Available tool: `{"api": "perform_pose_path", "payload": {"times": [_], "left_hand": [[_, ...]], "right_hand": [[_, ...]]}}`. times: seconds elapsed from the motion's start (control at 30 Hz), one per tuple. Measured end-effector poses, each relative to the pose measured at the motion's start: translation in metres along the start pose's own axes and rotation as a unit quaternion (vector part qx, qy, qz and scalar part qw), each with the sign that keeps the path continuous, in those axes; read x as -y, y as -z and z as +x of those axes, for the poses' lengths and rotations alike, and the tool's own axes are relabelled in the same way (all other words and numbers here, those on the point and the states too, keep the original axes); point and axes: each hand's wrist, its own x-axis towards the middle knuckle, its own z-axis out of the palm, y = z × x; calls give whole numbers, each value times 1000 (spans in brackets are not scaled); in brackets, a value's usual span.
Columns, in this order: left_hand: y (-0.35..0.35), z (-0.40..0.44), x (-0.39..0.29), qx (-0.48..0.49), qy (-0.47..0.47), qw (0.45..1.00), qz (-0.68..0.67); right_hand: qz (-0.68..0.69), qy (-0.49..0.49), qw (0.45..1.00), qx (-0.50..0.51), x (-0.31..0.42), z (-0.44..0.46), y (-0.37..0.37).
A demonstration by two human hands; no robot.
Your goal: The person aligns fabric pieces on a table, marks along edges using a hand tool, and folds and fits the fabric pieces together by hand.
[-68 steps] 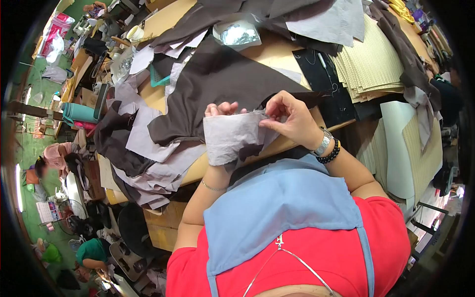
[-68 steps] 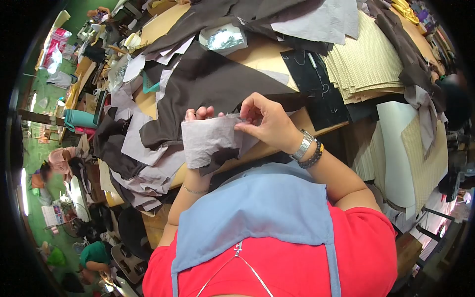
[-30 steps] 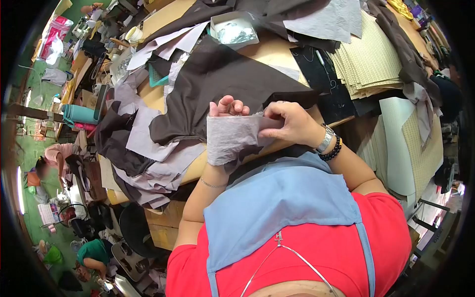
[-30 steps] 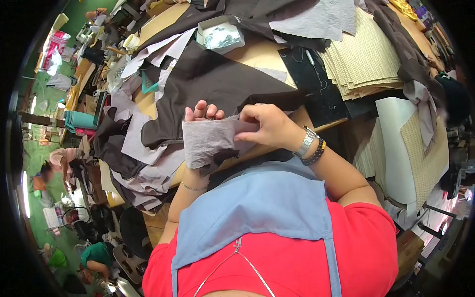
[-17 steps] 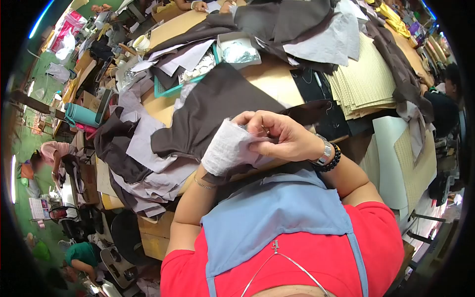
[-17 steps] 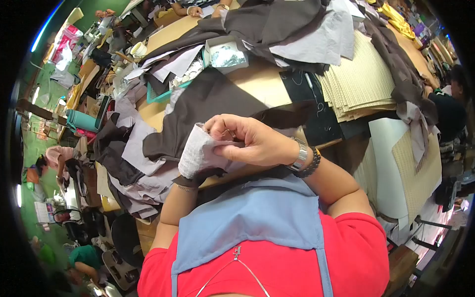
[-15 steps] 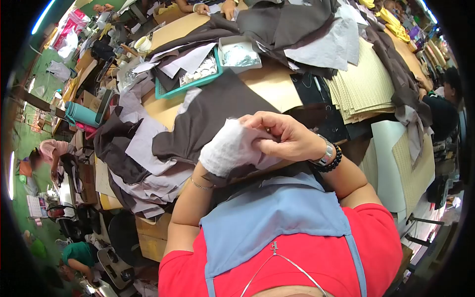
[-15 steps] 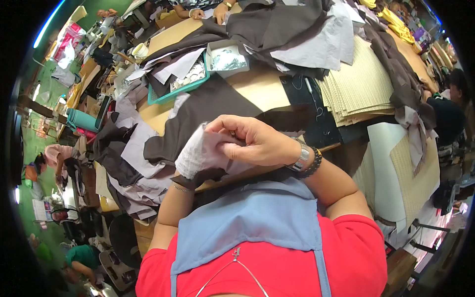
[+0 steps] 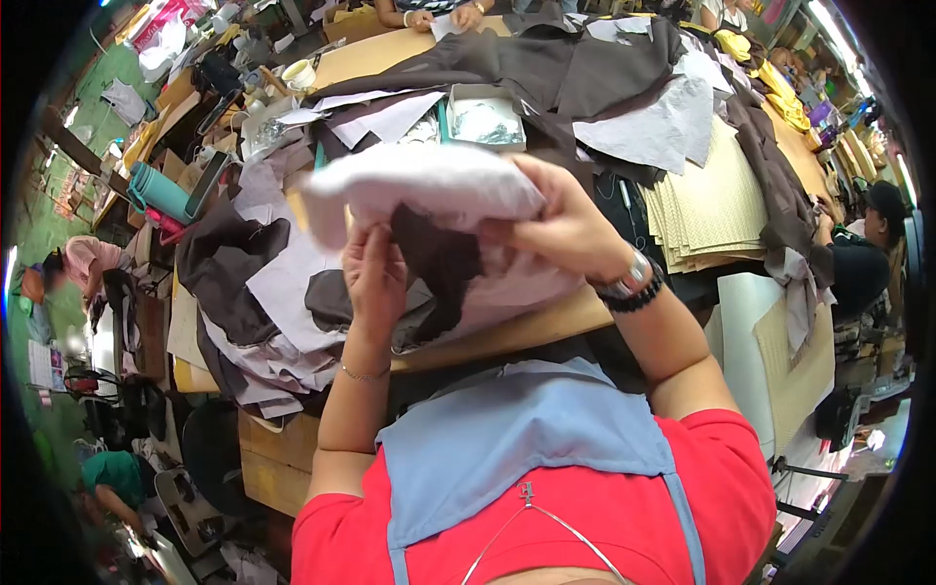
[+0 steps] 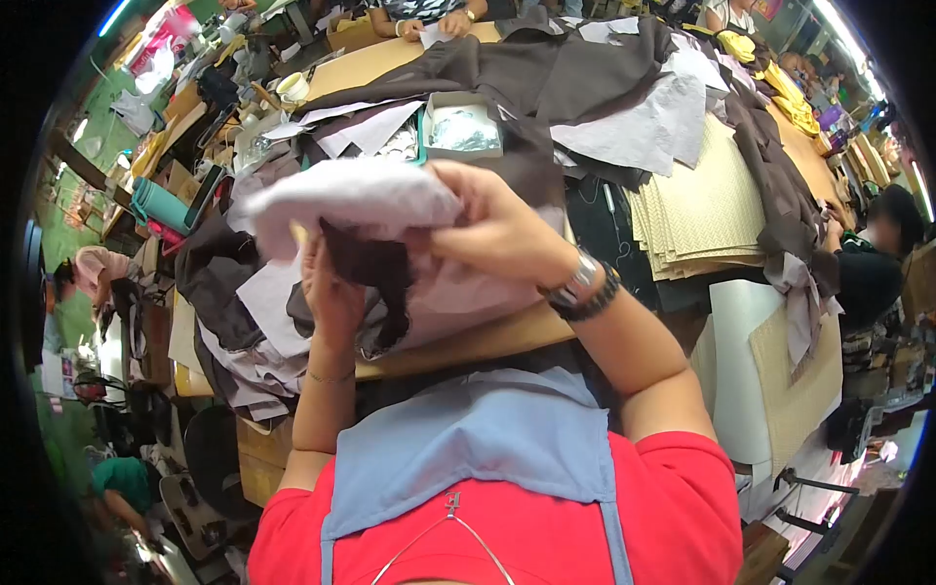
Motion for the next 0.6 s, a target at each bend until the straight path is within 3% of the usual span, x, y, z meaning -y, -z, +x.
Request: {"api": "perform_pose_path", "payload": {"times": [0.07,0.13,0.2,0.23,0.27,0.33,0.4,0.47,0.53,0.6], "left_hand": [[-30,1,-26,-26,-146,985,-86],[33,4,-35,-73,-175,978,87],[100,7,-59,-88,-236,939,236],[119,5,-77,-103,-269,913,290],[99,-4,-120,-172,-292,897,285],[59,-8,-192,-304,-333,851,269],[38,-11,-246,-336,-394,799,306],[24,-9,-282,-255,-419,777,395],[7,8,-294,-82,-397,769,494],[-16,39,-278,89,-315,755,569]], "right_hand": [[-18,18,1000,-11,-3,20,-10],[-100,84,988,80,5,47,-38],[-58,177,971,151,-5,81,-73],[-91,71,978,175,13,85,-84],[-44,128,976,170,17,95,-101],[220,31,951,214,32,91,-125],[125,339,925,119,3,112,-154],[146,377,908,108,-10,100,-165],[124,383,913,67,-23,89,-162],[55,361,931,-7,-38,68,-138]]}}
